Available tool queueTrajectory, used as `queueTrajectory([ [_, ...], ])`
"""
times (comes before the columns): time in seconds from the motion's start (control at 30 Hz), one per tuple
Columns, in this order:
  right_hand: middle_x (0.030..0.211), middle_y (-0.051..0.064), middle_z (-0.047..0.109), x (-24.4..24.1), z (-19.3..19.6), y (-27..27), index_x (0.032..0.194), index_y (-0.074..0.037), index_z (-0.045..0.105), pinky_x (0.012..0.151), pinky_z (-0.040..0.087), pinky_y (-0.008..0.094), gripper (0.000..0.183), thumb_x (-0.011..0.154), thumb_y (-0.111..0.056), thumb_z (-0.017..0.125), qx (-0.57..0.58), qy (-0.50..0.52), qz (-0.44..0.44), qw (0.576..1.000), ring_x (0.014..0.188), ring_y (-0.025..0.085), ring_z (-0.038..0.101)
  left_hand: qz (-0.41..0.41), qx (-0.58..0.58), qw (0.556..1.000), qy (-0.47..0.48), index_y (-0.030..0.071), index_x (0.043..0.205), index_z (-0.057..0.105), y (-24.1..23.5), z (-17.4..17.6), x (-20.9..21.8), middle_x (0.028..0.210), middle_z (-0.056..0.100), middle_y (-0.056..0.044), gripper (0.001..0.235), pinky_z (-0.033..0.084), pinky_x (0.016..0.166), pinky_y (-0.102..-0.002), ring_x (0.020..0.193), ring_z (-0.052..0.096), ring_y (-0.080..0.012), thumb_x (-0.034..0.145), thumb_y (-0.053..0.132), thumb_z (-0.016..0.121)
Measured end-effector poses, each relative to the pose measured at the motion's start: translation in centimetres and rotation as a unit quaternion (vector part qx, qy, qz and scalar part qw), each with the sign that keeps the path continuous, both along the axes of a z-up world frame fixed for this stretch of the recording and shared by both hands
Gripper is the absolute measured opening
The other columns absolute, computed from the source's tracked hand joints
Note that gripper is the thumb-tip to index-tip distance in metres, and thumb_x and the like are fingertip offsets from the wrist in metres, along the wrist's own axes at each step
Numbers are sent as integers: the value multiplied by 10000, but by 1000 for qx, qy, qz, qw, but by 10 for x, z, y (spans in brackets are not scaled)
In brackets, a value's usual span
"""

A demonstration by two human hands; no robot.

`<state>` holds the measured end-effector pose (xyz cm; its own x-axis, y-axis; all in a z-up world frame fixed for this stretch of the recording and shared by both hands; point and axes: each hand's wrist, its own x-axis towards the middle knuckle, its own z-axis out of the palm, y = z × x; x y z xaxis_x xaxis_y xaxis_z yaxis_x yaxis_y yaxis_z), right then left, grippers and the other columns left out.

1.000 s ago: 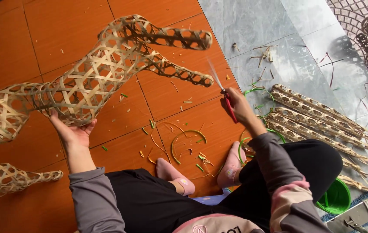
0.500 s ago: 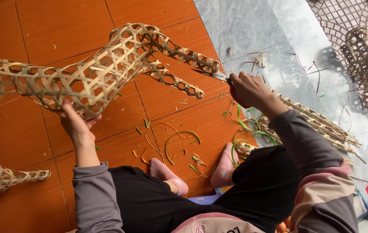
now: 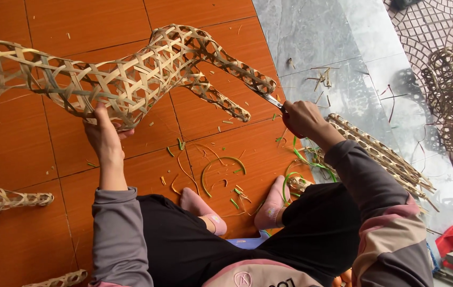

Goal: Weaving and trimming bamboo strips to assemble a decorative wicker animal structure

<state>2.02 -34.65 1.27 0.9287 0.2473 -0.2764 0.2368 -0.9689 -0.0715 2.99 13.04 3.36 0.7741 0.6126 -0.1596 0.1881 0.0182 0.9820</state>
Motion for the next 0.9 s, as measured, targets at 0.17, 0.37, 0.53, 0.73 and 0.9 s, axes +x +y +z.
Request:
queueTrajectory([
  [0.17,878,241,644,-6,21,20,1151,-7,576,588,538,439,311,990,-237,444,36,45,-60,997,731,321,653,-66,4,998,10,-42,1128,465,-12,16,-6,626,507,-127,600,646,417,-309,476,645,-217,898,486,634],
  [0.37,772,176,618,-8,-16,4,1078,-44,591,565,535,395,196,965,-187,516,66,-14,-41,997,618,282,625,-70,19,997,30,-73,1170,460,-9,4,-5,617,552,-170,640,642,428,-291,440,664,-220,868,462,640],
  [0.53,684,203,613,-8,-51,-20,1023,-22,599,526,510,449,153,918,-128,564,114,-42,-3,993,542,353,625,-66,-24,997,37,-65,1188,420,-19,29,-8,706,517,-127,767,674,496,-338,573,664,-217,848,573,675],
  [0.73,732,210,624,-19,-48,-7,1074,-29,592,463,491,352,187,976,-187,569,239,86,-105,962,518,267,592,-8,-157,987,38,35,1295,415,1,11,4,1063,468,-180,897,725,630,-395,836,661,-289,754,681,723],
  [0.9,778,179,695,-41,-73,8,1054,-127,562,431,510,328,258,952,-360,606,445,103,-232,859,541,251,659,-19,-185,982,44,73,1315,403,18,-5,8,1167,422,-156,942,700,773,-365,943,664,-314,739,778,647],
])
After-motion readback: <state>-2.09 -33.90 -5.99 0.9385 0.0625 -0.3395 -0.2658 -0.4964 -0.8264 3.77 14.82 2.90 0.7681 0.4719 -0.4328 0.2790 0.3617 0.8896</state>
